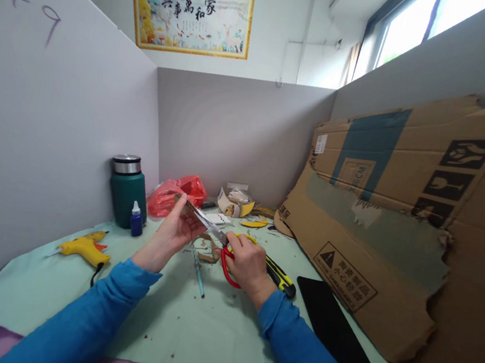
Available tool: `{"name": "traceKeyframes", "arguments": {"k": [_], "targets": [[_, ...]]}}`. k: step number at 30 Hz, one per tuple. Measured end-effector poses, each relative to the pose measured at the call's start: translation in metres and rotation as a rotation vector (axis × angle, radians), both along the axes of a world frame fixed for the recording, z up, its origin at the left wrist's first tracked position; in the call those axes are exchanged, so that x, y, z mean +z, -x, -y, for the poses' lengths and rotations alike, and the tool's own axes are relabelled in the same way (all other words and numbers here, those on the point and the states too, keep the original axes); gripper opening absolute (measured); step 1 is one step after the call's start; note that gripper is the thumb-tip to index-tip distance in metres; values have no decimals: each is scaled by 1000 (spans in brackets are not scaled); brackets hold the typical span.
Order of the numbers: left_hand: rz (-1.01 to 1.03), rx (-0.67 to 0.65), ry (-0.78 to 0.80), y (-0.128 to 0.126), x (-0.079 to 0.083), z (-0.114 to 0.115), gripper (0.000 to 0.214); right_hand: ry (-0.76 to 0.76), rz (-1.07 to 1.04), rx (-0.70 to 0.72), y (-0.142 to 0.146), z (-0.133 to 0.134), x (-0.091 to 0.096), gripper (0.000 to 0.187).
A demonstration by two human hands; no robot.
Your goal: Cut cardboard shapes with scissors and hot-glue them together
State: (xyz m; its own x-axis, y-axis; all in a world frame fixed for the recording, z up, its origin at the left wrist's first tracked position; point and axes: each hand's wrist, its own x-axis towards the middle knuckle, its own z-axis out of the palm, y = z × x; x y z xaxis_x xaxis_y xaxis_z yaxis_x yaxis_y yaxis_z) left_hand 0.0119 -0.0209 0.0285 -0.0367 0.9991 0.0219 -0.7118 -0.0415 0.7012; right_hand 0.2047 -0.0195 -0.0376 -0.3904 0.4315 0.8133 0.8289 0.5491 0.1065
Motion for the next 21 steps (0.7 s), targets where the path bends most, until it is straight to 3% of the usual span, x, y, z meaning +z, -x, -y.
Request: {"name": "traceKeyframes", "arguments": {"k": [21], "targets": [[-41, -35, 0, -2, -4, -4, 36, -11, -21, 35, 0, -3, -2, 37]]}}
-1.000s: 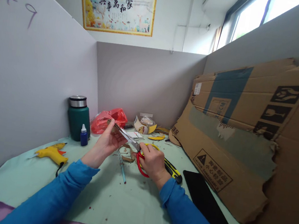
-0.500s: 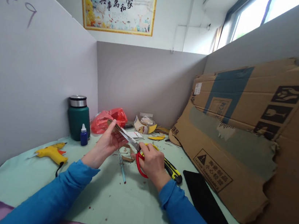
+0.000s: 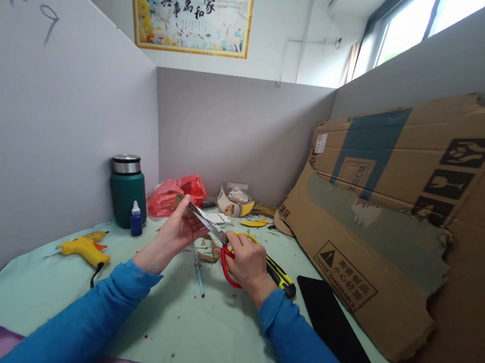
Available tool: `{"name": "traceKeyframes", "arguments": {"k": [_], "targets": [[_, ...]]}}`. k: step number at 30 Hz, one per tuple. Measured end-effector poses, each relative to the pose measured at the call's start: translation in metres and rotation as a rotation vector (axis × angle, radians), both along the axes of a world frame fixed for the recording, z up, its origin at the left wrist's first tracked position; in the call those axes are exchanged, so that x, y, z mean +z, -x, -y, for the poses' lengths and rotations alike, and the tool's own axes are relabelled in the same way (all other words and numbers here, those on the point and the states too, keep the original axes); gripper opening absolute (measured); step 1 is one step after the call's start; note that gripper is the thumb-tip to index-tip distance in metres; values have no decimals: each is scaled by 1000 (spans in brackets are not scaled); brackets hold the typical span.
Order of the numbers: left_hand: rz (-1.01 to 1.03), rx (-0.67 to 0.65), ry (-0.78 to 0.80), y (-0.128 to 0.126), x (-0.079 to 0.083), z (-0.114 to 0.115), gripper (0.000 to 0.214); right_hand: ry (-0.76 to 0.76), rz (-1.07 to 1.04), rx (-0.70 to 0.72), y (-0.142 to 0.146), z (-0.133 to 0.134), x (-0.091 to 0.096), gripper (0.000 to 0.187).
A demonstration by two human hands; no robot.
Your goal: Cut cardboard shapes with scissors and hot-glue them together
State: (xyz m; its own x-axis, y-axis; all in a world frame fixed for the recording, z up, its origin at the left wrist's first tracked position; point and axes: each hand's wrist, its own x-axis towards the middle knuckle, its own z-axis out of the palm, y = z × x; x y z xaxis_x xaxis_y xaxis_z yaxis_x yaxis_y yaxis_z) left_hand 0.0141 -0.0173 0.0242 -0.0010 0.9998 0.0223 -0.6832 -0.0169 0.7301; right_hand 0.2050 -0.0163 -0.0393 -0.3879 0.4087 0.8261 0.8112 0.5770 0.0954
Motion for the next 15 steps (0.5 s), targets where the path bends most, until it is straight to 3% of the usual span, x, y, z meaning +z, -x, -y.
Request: {"name": "traceKeyframes", "arguments": {"k": [15], "targets": [[-3, -8, -3, 1, -2, 0, 37, -19, 14, -14, 0, 1, 2, 41]]}}
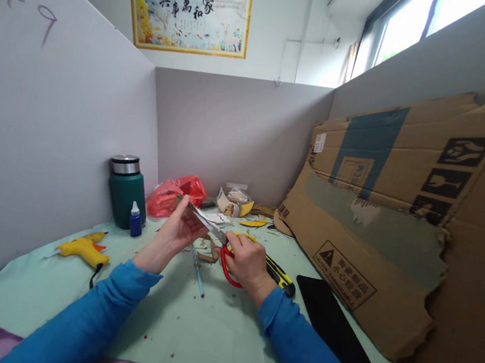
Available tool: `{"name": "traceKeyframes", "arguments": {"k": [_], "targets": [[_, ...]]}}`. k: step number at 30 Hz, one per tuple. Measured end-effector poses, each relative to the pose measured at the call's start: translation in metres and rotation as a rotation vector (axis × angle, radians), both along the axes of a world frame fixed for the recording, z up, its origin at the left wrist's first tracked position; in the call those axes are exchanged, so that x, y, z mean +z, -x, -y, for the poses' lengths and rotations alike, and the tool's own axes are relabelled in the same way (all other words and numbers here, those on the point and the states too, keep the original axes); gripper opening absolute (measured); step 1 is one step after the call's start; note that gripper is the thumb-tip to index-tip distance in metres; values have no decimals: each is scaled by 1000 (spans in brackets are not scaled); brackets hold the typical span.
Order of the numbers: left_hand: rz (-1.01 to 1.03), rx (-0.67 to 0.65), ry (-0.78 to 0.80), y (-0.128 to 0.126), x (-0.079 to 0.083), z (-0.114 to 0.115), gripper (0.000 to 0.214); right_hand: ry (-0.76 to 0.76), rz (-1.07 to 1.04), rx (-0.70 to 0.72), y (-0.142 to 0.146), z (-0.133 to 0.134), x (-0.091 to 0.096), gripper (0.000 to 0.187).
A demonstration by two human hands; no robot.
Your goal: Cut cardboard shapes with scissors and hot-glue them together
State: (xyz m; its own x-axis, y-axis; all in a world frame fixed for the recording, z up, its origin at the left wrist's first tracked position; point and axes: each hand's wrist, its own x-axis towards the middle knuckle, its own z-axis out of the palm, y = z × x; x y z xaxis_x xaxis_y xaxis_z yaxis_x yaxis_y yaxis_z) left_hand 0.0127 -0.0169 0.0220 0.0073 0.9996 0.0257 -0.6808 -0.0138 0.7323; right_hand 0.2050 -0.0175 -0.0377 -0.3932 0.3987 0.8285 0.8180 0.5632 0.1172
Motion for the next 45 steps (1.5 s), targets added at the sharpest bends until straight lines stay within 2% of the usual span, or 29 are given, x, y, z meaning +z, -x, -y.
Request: {"name": "traceKeyframes", "arguments": {"k": [14, 24, 39, 45], "targets": [[-23, -19, -18, -1, 0, 1, 35, 67, 9, -58, 1, 7, 4, 37], [-8, -34, -27, -2, -1, 1, 41, 6, 2, -28, 1, 0, 0, 43], [-13, -32, 3, -1, -2, 0, 41, -19, 11, -20, 0, 0, 1, 34], [2, -45, 40, 0, 1, 1, 43, -25, 9, -4, -2, -2, -1, 38]]}}
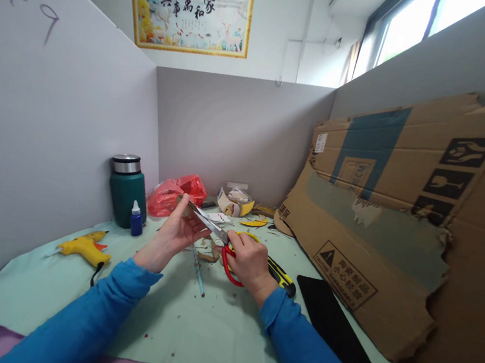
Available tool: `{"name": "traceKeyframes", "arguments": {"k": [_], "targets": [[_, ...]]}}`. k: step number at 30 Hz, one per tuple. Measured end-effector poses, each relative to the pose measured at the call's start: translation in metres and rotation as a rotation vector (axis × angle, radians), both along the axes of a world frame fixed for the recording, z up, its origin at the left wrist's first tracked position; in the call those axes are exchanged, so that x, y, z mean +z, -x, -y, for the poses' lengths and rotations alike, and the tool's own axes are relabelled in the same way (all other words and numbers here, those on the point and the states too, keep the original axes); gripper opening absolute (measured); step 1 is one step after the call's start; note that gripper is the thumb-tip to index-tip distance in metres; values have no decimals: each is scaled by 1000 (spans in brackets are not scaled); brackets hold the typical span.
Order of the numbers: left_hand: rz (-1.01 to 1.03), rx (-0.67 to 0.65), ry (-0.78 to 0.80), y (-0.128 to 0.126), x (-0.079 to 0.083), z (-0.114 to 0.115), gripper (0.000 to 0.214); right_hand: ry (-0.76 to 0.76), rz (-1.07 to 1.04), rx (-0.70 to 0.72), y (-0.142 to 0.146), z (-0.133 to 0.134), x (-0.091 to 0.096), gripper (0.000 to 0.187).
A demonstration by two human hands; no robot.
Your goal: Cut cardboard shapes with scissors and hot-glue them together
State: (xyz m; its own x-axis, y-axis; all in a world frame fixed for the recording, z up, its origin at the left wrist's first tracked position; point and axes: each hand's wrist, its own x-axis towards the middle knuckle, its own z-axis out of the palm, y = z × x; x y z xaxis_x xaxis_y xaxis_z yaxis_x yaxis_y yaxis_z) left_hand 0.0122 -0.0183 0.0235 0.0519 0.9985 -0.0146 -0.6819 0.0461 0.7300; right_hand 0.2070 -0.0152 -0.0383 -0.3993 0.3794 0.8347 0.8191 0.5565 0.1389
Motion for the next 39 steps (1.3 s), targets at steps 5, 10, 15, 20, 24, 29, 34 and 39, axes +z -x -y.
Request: {"name": "traceKeyframes", "arguments": {"k": [5, 10, 15, 20, 24, 29, 34, 39], "targets": [[12, 1, 7, 1, 1, 0, 38, 41, -10, -23, 0, 2, 0, 41], [10, 11, -9, -2, 0, 1, 33, 63, -3, -56, 2, 6, 3, 40], [33, -3, -22, -3, -1, 2, 35, 56, -11, -34, 3, 4, 2, 38], [29, -2, -19, -1, -2, -1, 38, 34, -18, -10, 2, 1, 0, 41], [26, 0, -7, -1, -4, -3, 41, 20, -1, -34, 3, 1, 1, 39], [24, 5, -11, -1, -5, -3, 40, 14, 7, -40, 3, 2, 2, 38], [20, 11, 0, 0, -5, -3, 40, 23, 17, -38, 2, 2, 1, 33], [10, 13, 6, 0, -4, -2, 40, 27, 23, -38, 2, 2, 1, 30]]}}
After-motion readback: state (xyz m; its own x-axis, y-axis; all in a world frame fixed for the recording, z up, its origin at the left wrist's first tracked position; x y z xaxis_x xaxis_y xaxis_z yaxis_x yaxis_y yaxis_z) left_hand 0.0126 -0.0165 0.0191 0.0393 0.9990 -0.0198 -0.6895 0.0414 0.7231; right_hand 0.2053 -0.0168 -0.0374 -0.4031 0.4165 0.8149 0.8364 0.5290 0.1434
